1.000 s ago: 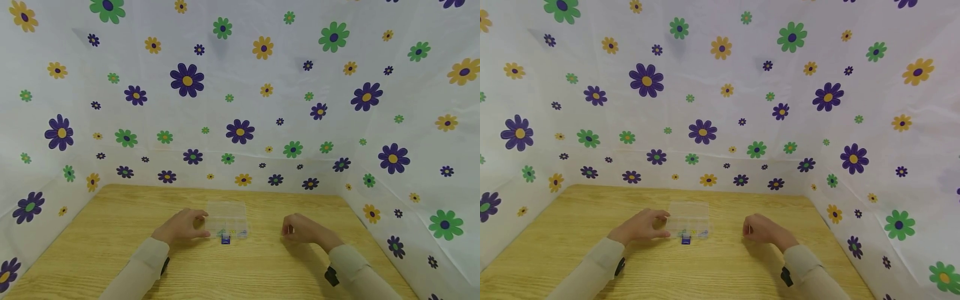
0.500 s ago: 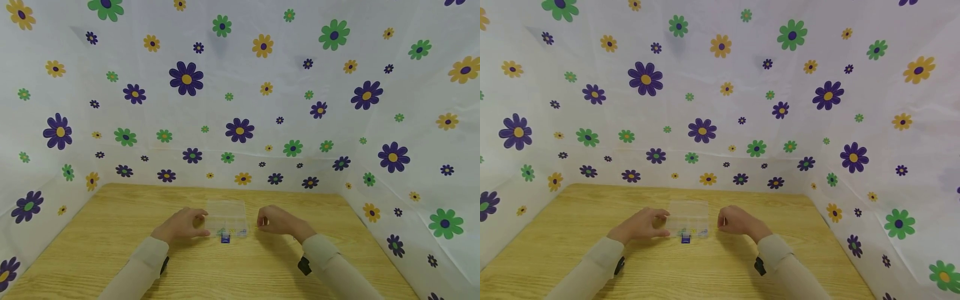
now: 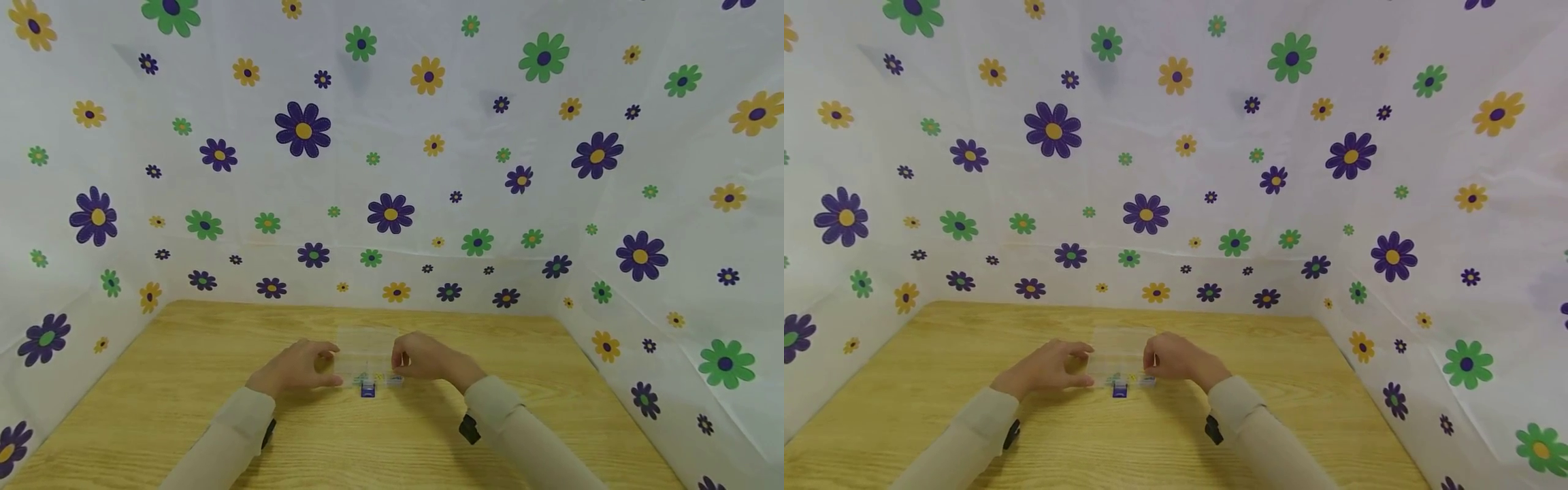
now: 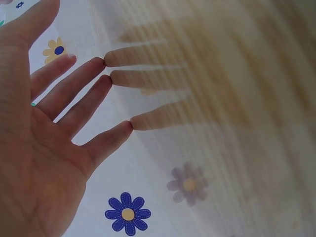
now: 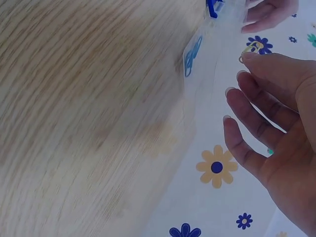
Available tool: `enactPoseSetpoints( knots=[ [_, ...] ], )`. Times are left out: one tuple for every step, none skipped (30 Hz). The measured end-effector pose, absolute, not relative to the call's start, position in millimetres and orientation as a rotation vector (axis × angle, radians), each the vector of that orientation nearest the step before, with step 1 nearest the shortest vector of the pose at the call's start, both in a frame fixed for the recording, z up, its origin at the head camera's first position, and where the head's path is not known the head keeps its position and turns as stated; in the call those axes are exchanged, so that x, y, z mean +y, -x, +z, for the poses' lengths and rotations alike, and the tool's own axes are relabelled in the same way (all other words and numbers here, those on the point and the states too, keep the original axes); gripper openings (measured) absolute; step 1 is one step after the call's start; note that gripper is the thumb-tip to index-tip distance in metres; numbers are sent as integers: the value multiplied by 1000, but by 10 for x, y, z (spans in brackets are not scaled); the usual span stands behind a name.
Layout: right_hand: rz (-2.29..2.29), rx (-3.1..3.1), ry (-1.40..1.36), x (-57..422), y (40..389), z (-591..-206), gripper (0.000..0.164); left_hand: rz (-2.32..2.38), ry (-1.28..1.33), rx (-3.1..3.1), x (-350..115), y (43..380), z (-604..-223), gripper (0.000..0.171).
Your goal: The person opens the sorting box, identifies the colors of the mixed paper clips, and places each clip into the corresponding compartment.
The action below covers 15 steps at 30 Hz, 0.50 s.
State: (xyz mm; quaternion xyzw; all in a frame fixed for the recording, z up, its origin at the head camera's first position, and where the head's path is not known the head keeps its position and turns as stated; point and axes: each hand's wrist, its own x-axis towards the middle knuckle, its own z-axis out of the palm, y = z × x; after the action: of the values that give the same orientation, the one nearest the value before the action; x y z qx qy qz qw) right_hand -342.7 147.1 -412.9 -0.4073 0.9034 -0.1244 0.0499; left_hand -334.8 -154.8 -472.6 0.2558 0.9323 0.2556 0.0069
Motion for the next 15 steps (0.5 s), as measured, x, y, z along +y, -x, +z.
enactPoseSetpoints(
  knots=[
    [-376, 2751, 1243, 1453, 3425, -4130, 5, 795, -801, 2916, -1550, 3353, -4732, 71],
    [-375, 2750, 1246, 1435, 3425, -4132, 5, 792, -802, 2919, -1551, 3357, -4738, 71],
    [-373, 2749, 1251, 1418, 3426, -4132, 5, 788, -805, 2920, -1552, 3362, -4744, 72],
    [-370, 2750, 1251, 1400, 3426, -4135, 5, 787, -803, 2920, -1553, 3366, -4750, 72],
    [-370, 2750, 1245, 1380, 3425, -4137, 4, 791, -802, 2917, -1554, 3371, -4754, 72],
    [-366, 2751, 1241, 1362, 3426, -4142, 4, 792, -805, 2918, -1556, 3377, -4761, 72],
    [-364, 2753, 1233, 1344, 3428, -4148, 4, 793, -805, 2916, -1556, 3380, -4764, 72],
    [-361, 2752, 1227, 1326, 3431, -4155, 4, 798, -804, 2914, -1556, 3384, -4767, 72],
    [-360, 2751, 1220, 1310, 3436, -4161, 5, 802, -804, 2910, -1556, 3388, -4768, 71],
    [-358, 2751, 1207, 1294, 3439, -4169, 4, 811, -802, 2906, -1555, 3389, -4768, 71],
    [-363, 2750, 1199, 1281, 3445, -4178, 5, 816, -802, 2903, -1555, 3391, -4767, 71],
    [-363, 2752, 1188, 1270, 3451, -4186, 5, 820, -803, 2903, -1554, 3392, -4765, 70],
    [-365, 2752, 1180, 1258, 3456, -4193, 5, 821, -799, 2901, -1551, 3393, -4766, 70],
    [-365, 2754, 1177, 1249, 3461, -4200, 5, 822, -797, 2903, -1550, 3393, -4768, 70],
    [-359, 2759, 1176, 1241, 3467, -4210, 5, 821, -793, 2904, -1548, 3393, -4768, 70]
  ],
)
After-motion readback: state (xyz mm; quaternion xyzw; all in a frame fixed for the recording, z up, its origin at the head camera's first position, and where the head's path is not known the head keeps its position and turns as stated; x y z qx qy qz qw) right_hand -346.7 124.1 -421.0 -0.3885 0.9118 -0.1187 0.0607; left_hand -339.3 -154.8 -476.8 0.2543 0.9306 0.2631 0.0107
